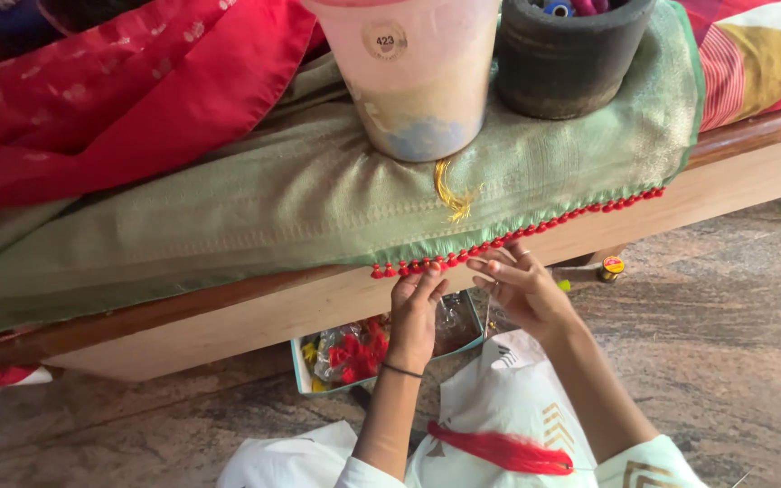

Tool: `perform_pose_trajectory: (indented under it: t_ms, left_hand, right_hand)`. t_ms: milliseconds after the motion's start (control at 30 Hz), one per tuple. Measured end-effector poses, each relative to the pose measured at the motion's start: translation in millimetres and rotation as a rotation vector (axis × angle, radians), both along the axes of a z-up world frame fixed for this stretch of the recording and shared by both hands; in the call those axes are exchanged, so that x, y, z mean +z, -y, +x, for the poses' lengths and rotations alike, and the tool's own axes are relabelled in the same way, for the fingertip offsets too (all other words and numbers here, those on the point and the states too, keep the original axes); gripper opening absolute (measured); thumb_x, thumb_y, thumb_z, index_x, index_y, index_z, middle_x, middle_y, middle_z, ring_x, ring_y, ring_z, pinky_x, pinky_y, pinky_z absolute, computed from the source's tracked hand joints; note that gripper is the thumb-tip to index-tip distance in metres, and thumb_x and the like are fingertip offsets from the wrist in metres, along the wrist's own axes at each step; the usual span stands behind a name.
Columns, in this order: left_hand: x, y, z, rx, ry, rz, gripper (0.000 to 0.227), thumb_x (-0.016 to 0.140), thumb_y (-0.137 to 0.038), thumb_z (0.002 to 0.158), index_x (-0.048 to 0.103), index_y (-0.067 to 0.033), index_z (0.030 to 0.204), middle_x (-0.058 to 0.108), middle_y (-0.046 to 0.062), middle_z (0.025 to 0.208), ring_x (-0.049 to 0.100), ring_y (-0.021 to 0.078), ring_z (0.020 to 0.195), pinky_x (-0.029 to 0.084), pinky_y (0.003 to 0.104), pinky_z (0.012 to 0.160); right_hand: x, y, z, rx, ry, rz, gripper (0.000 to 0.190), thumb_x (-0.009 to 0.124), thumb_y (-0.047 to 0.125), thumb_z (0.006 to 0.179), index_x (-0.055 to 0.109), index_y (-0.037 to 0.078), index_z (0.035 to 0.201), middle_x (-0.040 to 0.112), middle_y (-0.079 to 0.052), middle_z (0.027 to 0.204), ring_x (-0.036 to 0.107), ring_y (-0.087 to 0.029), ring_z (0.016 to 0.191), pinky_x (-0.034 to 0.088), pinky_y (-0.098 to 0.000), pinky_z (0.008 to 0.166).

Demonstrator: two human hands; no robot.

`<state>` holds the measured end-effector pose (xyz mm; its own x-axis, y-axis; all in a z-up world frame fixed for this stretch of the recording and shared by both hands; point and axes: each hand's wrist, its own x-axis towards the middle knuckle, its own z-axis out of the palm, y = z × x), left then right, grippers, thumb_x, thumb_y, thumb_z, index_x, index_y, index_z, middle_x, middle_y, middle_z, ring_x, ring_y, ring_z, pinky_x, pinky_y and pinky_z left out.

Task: Sewing and trimming a decorative pom-pom fringe onto the edge of a piece of fabric.

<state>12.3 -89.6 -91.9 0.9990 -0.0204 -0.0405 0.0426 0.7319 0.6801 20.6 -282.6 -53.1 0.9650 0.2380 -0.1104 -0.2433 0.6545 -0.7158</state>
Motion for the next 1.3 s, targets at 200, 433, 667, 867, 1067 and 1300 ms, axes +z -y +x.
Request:
perform_pose_trajectory:
  t_ms: [200,433,667,867,1067,1300]
  left_hand:
    - [18.5,4.3,-6.1,0.086,0.113,0.264,0.016,0.068,-0.012,0.095,0.072,-0.0014,0.107,0.074,0.004,0.106,0.067,0.0095,0.099,0.051,0.026,0.092]
    - [10.5,5.4,-10.9,-0.015,0.030,-0.046,0.012,0.068,-0.011,0.101,0.065,-0.0017,0.095,0.065,0.006,0.098,0.062,0.0178,0.097,0.046,0.033,0.091]
    - [35.8,28.3,-18.5,-0.006,0.055,-0.121,0.012,0.066,-0.008,0.096,0.066,-0.0013,0.107,0.069,0.008,0.107,0.070,0.0219,0.107,0.053,0.038,0.108]
    - [41.4,36.8,-17.7,0.032,0.005,-0.039,0.015,0.065,-0.009,0.097,0.066,0.0007,0.108,0.072,0.010,0.109,0.071,0.0207,0.103,0.055,0.037,0.102]
    - [35.1,33.1,-11.8,0.085,-0.048,0.144,0.021,0.068,-0.012,0.092,0.069,0.0036,0.107,0.073,0.008,0.105,0.072,0.0188,0.101,0.055,0.031,0.095]
    - [26.0,34.5,-11.9,0.087,-0.053,0.153,0.023,0.069,-0.016,0.094,0.069,0.0016,0.109,0.072,0.008,0.109,0.067,0.0179,0.104,0.052,0.032,0.094]
  right_hand:
    - [-14.5,-21.7,-0.9,-0.103,0.014,-0.033,0.058,0.072,-0.006,0.083,0.039,0.003,0.130,0.063,-0.008,0.099,0.067,-0.020,0.099,0.053,-0.0336,0.087]
    - [-11.9,-23.7,-8.0,-0.023,-0.003,-0.075,0.052,0.070,-0.007,0.085,0.041,0.000,0.127,0.068,-0.015,0.096,0.066,-0.020,0.085,0.053,-0.0300,0.077]
    - [-2.7,12.2,3.9,-0.155,-0.100,0.159,0.024,0.067,0.013,0.097,0.052,0.010,0.114,0.067,-0.007,0.107,0.067,-0.021,0.102,0.055,-0.0363,0.089]
    - [8.7,8.6,5.0,-0.130,-0.143,0.183,0.009,0.065,0.015,0.095,0.065,0.008,0.101,0.071,-0.006,0.102,0.067,-0.018,0.099,0.054,-0.0344,0.088]
    - [-0.3,13.7,10.9,-0.147,-0.132,0.191,0.005,0.066,0.010,0.097,0.066,0.005,0.097,0.069,-0.005,0.094,0.065,-0.017,0.087,0.056,-0.0330,0.084]
    - [5.6,12.1,6.1,-0.172,-0.168,0.191,0.006,0.067,0.010,0.098,0.065,0.005,0.096,0.068,-0.005,0.090,0.064,-0.015,0.084,0.055,-0.0323,0.081]
